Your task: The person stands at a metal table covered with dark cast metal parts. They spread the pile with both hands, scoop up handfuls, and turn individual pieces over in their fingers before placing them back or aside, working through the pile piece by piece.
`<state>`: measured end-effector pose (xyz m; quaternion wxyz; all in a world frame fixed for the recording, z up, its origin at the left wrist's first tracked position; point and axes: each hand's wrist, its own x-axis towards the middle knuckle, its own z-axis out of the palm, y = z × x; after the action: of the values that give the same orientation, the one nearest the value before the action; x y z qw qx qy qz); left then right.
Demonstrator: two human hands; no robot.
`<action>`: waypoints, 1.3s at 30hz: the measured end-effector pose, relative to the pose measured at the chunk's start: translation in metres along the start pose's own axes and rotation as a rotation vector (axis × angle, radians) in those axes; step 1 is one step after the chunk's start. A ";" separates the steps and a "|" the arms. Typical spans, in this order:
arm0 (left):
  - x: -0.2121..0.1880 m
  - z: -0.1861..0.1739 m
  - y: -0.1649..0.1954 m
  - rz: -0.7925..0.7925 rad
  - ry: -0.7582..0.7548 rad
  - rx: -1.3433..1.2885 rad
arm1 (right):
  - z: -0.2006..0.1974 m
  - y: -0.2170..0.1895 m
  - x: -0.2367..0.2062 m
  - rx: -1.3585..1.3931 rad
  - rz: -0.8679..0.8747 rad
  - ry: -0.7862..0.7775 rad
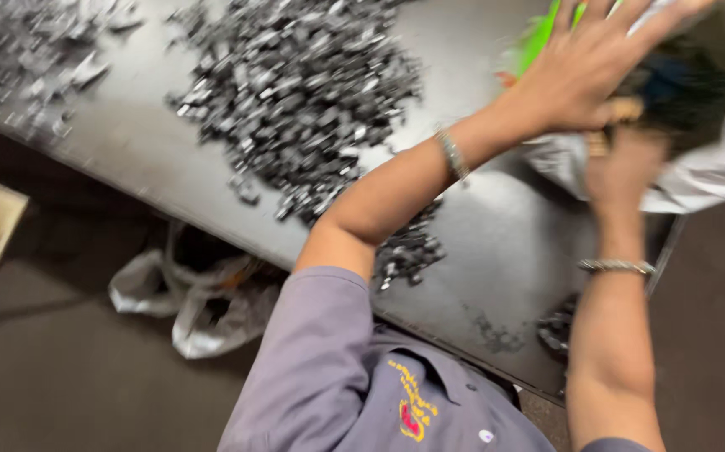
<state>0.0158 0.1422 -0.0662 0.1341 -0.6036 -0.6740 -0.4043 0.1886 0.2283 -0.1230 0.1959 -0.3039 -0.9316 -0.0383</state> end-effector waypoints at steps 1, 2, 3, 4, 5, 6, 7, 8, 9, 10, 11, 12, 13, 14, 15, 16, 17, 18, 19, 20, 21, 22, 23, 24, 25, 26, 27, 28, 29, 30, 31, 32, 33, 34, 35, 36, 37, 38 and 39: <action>-0.034 -0.021 -0.013 -0.044 -0.065 0.029 | -0.009 -0.002 -0.002 0.101 -0.024 0.024; -0.069 -0.044 -0.029 -0.088 -0.128 0.057 | -0.018 -0.009 -0.008 0.266 -0.088 0.109; -0.103 -0.068 -0.049 -0.135 -0.195 0.085 | -0.026 -0.022 -0.013 0.510 -0.070 0.140; -0.136 -0.097 -0.074 -0.163 -0.135 0.056 | -0.035 -0.036 -0.018 0.755 -0.062 0.178; -0.163 -0.125 -0.098 -0.177 -0.073 0.030 | -0.039 -0.058 -0.021 1.062 0.036 0.164; -0.197 -0.155 -0.115 -0.257 -0.013 0.181 | -0.042 -0.080 -0.020 1.037 -0.004 0.121; -0.219 -0.178 -0.135 -0.534 -0.128 0.351 | -0.046 -0.102 -0.019 1.007 -0.043 0.080; -0.240 -0.204 -0.155 -0.670 -0.190 0.387 | -0.043 -0.128 -0.016 0.902 -0.165 0.037; -0.258 -0.227 -0.173 -0.807 -0.253 0.417 | -0.040 -0.153 -0.014 0.804 -0.289 0.006; -0.272 -0.247 -0.191 -0.868 -0.282 0.384 | -0.030 -0.181 -0.004 0.626 -0.495 -0.025; -0.282 -0.264 -0.210 -0.928 -0.306 0.348 | -0.013 -0.217 0.005 0.763 -0.543 -0.101; -0.289 -0.274 -0.226 -0.986 -0.327 0.315 | 0.004 -0.252 0.012 0.827 -0.595 -0.174; -0.291 -0.281 -0.243 -1.026 -0.376 0.269 | 0.019 -0.284 0.022 0.745 -0.655 -0.214; -0.291 -0.285 -0.259 -1.065 -0.424 0.219 | 0.034 -0.312 0.031 0.707 -0.727 -0.199; -0.292 -0.288 -0.273 -1.103 -0.474 0.167 | 0.048 -0.338 0.039 0.668 -0.796 -0.185; -0.286 -0.289 -0.278 -1.070 -0.493 0.198 | 0.055 -0.358 0.047 0.575 -0.812 -0.168; -0.290 -0.288 -0.289 -1.037 -0.511 0.223 | 0.071 -0.384 0.052 0.477 -0.825 -0.152; -0.285 -0.288 -0.291 -1.006 -0.533 0.247 | 0.077 -0.395 0.057 0.381 -0.835 -0.140; -0.280 -0.288 -0.290 -1.005 -0.522 0.265 | 0.082 -0.400 0.061 0.355 -0.821 -0.184; -0.279 -0.288 -0.288 -1.005 -0.510 0.284 | 0.086 -0.405 0.065 0.331 -0.807 -0.227; -0.278 -0.289 -0.286 -1.010 -0.497 0.304 | 0.088 -0.407 0.069 0.308 -0.795 -0.272; -0.277 -0.291 -0.284 -0.973 -0.469 0.314 | 0.089 -0.407 0.073 0.321 -0.794 -0.294; -0.276 -0.291 -0.278 -0.939 -0.440 0.315 | 0.089 -0.405 0.076 0.328 -0.794 -0.323; -0.278 -0.290 -0.270 -0.915 -0.417 0.311 | 0.091 -0.402 0.075 0.338 -0.796 -0.364; -0.282 -0.289 -0.262 -0.925 -0.392 0.249 | 0.090 -0.399 0.075 0.316 -0.804 -0.385; -0.286 -0.288 -0.254 -0.929 -0.363 0.193 | 0.090 -0.397 0.076 0.295 -0.811 -0.399; -0.290 -0.286 -0.248 -0.928 -0.334 0.143 | 0.090 -0.395 0.076 0.276 -0.816 -0.407; -0.294 -0.281 -0.242 -0.910 -0.340 0.160 | 0.090 -0.391 0.074 0.258 -0.813 -0.451; -0.300 -0.275 -0.236 -0.892 -0.347 0.179 | 0.090 -0.387 0.072 0.240 -0.810 -0.494; -0.306 -0.268 -0.232 -0.877 -0.355 0.194 | 0.089 -0.382 0.067 0.221 -0.807 -0.541; -0.313 -0.260 -0.227 -0.796 -0.343 0.225 | 0.087 -0.377 0.060 0.230 -0.833 -0.475; -0.319 -0.251 -0.223 -0.711 -0.328 0.255 | 0.086 -0.371 0.053 0.237 -0.858 -0.405; -0.326 -0.244 -0.219 -0.626 -0.314 0.286 | 0.084 -0.366 0.046 0.246 -0.882 -0.334; -0.331 -0.237 -0.216 -0.668 -0.299 0.198 | 0.082 -0.361 0.042 0.263 -0.878 -0.321; -0.338 -0.230 -0.208 -0.714 -0.285 0.108 | 0.080 -0.354 0.036 0.282 -0.873 -0.313; -0.345 -0.222 -0.199 -0.756 -0.274 0.015 | 0.077 -0.347 0.028 0.301 -0.866 -0.306; -0.348 -0.214 -0.191 -0.752 -0.263 -0.010 | 0.073 -0.340 0.023 0.287 -0.860 -0.342; -0.351 -0.205 -0.183 -0.745 -0.250 -0.035 | 0.068 -0.331 0.018 0.270 -0.853 -0.375; -0.351 -0.197 -0.176 -0.731 -0.236 -0.061 | 0.063 -0.321 0.015 0.250 -0.843 -0.403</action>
<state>-0.1240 -0.2348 -0.2433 -0.1153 -0.3695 -0.8433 -0.3728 -0.0306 -0.0127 -0.1599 0.0140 0.1244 -0.9905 0.0576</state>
